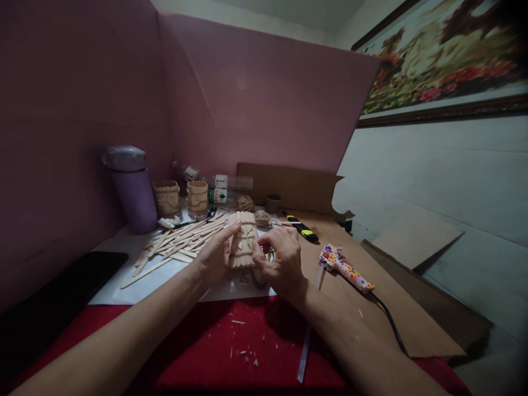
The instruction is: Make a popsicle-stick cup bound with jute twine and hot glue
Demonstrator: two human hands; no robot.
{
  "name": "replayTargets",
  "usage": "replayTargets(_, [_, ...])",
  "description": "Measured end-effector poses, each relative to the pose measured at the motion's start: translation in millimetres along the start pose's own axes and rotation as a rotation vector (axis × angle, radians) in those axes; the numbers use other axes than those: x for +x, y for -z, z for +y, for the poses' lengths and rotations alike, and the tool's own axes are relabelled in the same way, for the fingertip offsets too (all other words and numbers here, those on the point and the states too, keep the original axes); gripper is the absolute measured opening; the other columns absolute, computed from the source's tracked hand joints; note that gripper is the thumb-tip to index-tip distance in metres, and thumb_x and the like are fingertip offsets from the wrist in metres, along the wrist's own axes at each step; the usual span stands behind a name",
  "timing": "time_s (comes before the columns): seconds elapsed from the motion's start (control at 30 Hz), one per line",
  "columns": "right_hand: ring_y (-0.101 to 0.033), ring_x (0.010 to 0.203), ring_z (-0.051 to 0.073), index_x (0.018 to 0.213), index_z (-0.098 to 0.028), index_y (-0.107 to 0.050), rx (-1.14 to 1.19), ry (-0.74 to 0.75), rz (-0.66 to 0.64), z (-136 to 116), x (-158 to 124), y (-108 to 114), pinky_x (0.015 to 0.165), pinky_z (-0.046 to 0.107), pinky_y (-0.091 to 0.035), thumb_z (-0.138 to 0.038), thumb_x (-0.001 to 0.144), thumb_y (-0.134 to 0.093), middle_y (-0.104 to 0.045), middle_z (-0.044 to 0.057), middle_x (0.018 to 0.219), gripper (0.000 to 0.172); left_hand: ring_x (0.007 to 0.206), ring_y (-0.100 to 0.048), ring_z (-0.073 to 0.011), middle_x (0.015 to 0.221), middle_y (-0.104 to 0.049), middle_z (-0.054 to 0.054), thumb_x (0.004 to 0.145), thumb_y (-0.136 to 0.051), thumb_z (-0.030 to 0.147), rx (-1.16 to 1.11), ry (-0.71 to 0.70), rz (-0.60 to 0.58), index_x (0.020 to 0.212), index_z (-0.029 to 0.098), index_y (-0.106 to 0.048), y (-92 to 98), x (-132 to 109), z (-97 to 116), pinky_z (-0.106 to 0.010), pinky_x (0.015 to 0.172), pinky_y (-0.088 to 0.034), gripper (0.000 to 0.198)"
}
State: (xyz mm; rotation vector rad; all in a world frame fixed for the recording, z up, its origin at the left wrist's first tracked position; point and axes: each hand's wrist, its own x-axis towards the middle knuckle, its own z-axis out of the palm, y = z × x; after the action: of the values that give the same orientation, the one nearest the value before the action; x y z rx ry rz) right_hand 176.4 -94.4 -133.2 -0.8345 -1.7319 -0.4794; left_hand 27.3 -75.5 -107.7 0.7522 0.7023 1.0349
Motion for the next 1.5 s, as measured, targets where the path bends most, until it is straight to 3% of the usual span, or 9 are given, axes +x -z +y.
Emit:
replayTargets(0.23, [-0.050,0.065,0.016,0.069,-0.022,-0.052,-0.020,-0.010,-0.006,0.4,-1.1,-0.8,0.075,0.035,-0.035,-0.015,0.084,-0.059,-0.055,-0.003,0.064,0.018,0.061,-0.071,-0.0232,0.078,-0.074,-0.014,0.091,-0.056,0.031,-0.021,0.010,-0.015,0.116,0.009,-0.067,1.9,1.1,-1.3,-0.034,0.058,-0.060,0.035])
replayTargets(0.4, [-0.050,0.065,0.016,0.070,-0.022,-0.052,-0.023,-0.011,-0.014,-0.2,-1.1,-0.3,0.075,0.035,-0.035,-0.014,0.084,-0.059,-0.056,-0.003,0.063,0.018,0.058,-0.070,-0.0234,0.076,-0.074,-0.013,0.094,-0.050,0.030,0.021,0.030,-0.002,0.122,0.010,-0.065,-2.9,-5.0,2.1,-0.035,0.055,-0.059,0.037])
replayTargets(0.8, [-0.049,0.063,0.016,0.069,-0.022,-0.051,-0.066,-0.015,0.013,-0.1,-1.3,-1.5,0.075,0.035,-0.035,-0.015,0.084,-0.058,-0.055,-0.004,0.062,0.018,0.058,-0.070,-0.0225,0.074,-0.073,-0.012,0.091,-0.050,0.026,0.038,0.020,0.011,0.119,0.009,-0.065,-9.0,-9.6,4.0,-0.032,0.055,-0.058,0.036])
replayTargets(1.13, [-0.049,0.063,0.016,0.068,-0.022,-0.051,-0.072,-0.056,-0.001,-1.1,-0.7,-0.5,0.075,0.035,-0.035,-0.014,0.080,-0.057,-0.054,-0.004,0.061,0.016,0.063,-0.069,-0.0210,0.084,-0.073,-0.009,0.071,-0.070,0.019,-0.010,-0.104,-0.088,0.105,0.014,-0.064,-1.3,-5.7,-1.7,-0.032,0.056,-0.057,0.035])
replayTargets(1.37, [-0.047,0.062,0.015,0.067,-0.022,-0.049,-0.081,-0.058,0.030,-0.8,-0.9,-1.6,0.073,0.034,-0.035,-0.012,0.078,-0.056,-0.053,-0.004,0.061,0.017,0.068,-0.066,-0.0169,0.088,-0.070,-0.002,0.061,-0.076,0.010,0.046,-0.217,-0.072,0.119,0.019,-0.056,-6.3,-9.1,-3.1,-0.028,0.059,-0.056,0.062])
replayTargets(1.5, [-0.047,0.062,0.015,0.067,-0.022,-0.050,-0.077,-0.061,0.030,-1.4,-0.4,-1.5,0.073,0.034,-0.035,-0.013,0.078,-0.057,-0.053,-0.004,0.061,0.016,0.070,-0.065,-0.0165,0.086,-0.069,-0.002,0.057,-0.078,0.009,0.086,-0.268,-0.059,0.117,0.019,-0.053,-4.6,-5.0,-7.3,-0.027,0.063,-0.054,0.066])
